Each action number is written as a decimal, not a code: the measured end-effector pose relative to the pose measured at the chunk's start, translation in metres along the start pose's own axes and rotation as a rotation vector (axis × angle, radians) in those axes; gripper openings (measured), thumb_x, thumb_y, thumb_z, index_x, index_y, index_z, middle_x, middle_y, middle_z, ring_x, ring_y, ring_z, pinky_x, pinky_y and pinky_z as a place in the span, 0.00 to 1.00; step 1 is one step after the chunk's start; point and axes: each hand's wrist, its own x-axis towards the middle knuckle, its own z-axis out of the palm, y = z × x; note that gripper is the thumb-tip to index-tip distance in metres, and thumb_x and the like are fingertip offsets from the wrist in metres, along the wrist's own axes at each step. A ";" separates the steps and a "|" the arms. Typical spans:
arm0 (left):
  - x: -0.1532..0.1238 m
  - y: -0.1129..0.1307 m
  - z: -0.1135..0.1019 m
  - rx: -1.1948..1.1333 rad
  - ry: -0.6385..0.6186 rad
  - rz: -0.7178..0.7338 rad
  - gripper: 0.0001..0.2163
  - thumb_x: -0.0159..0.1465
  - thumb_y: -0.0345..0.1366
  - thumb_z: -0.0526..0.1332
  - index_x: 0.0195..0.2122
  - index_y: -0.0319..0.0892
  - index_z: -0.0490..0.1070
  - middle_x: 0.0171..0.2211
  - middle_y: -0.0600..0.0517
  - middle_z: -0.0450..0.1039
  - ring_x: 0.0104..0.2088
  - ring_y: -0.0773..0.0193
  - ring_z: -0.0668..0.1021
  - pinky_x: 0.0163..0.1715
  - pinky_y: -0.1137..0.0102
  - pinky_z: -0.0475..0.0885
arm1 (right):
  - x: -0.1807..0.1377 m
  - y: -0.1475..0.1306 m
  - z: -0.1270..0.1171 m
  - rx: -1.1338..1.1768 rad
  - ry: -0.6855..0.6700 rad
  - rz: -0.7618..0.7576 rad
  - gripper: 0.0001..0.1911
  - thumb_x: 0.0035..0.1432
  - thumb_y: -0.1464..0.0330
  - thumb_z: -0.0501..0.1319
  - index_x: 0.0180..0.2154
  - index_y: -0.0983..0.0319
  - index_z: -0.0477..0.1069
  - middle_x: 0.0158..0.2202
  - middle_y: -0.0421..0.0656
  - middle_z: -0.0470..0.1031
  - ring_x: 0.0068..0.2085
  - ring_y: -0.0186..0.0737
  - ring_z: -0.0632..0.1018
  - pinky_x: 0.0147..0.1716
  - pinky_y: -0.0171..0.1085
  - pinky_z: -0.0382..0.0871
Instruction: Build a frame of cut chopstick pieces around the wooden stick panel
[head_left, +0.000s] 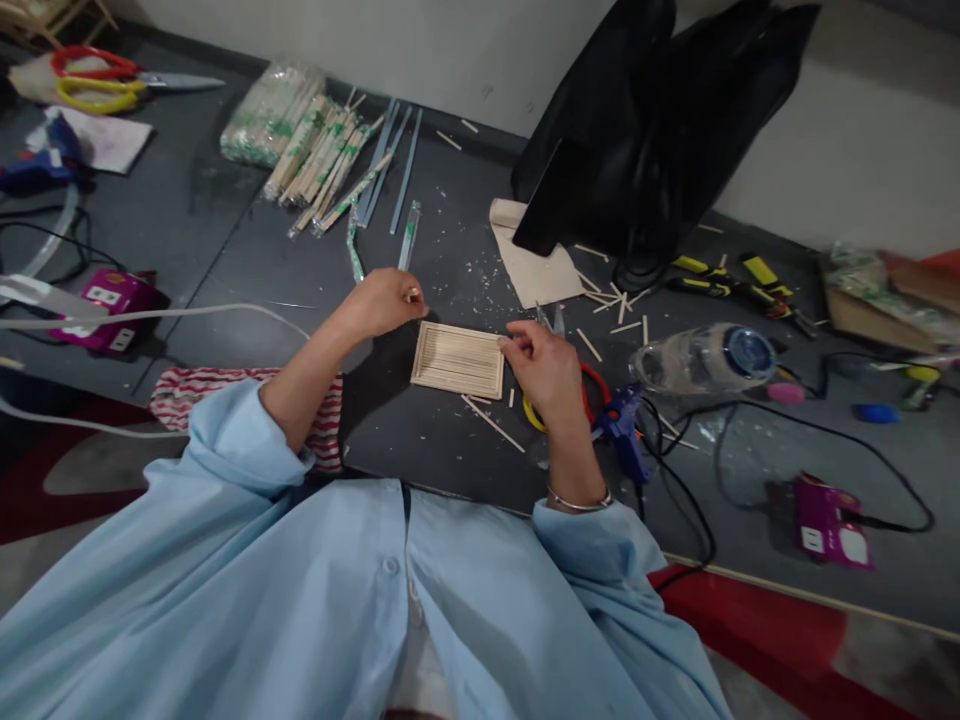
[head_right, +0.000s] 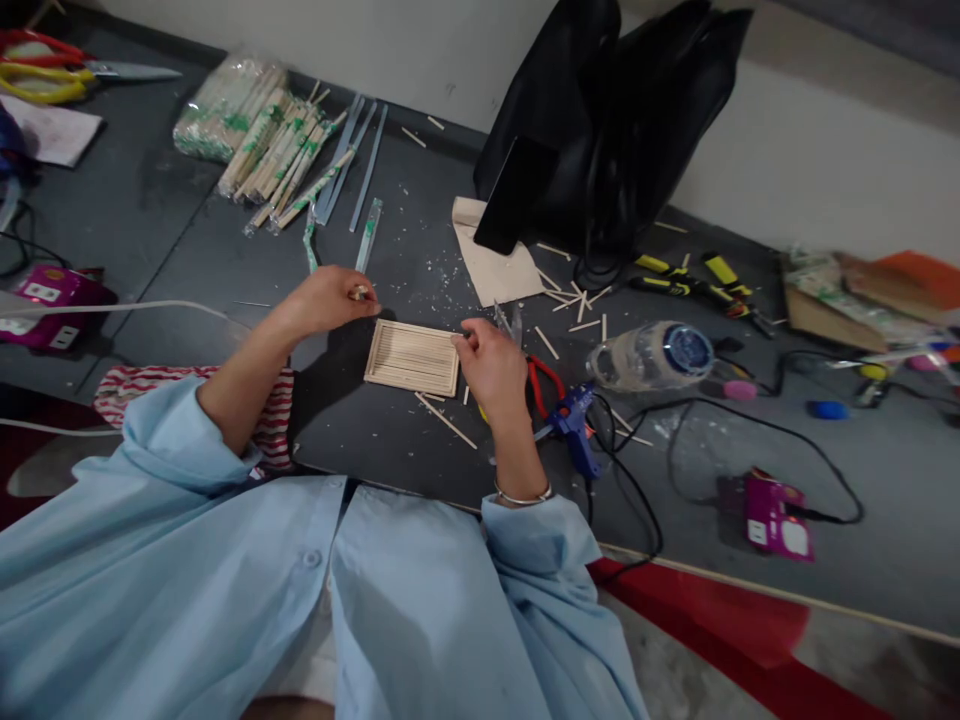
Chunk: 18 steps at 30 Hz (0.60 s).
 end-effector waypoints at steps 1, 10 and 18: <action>-0.001 0.000 0.000 0.038 -0.054 -0.002 0.09 0.61 0.37 0.62 0.38 0.39 0.80 0.35 0.47 0.79 0.35 0.61 0.78 0.35 0.69 0.67 | 0.000 -0.002 0.003 0.006 -0.006 -0.011 0.14 0.62 0.64 0.58 0.46 0.61 0.77 0.35 0.46 0.80 0.37 0.46 0.78 0.41 0.43 0.70; -0.004 0.011 0.010 0.163 -0.114 -0.036 0.11 0.63 0.38 0.60 0.40 0.40 0.80 0.39 0.45 0.80 0.41 0.57 0.79 0.38 0.69 0.69 | 0.006 0.005 0.019 0.133 0.080 0.042 0.08 0.60 0.68 0.57 0.34 0.60 0.76 0.34 0.44 0.80 0.36 0.44 0.79 0.39 0.41 0.70; -0.004 0.013 0.009 0.172 -0.136 -0.066 0.12 0.64 0.38 0.58 0.36 0.38 0.80 0.33 0.45 0.79 0.36 0.58 0.79 0.34 0.69 0.67 | 0.006 0.002 0.020 0.022 0.078 0.048 0.10 0.59 0.71 0.55 0.33 0.61 0.75 0.33 0.48 0.81 0.34 0.45 0.78 0.37 0.41 0.68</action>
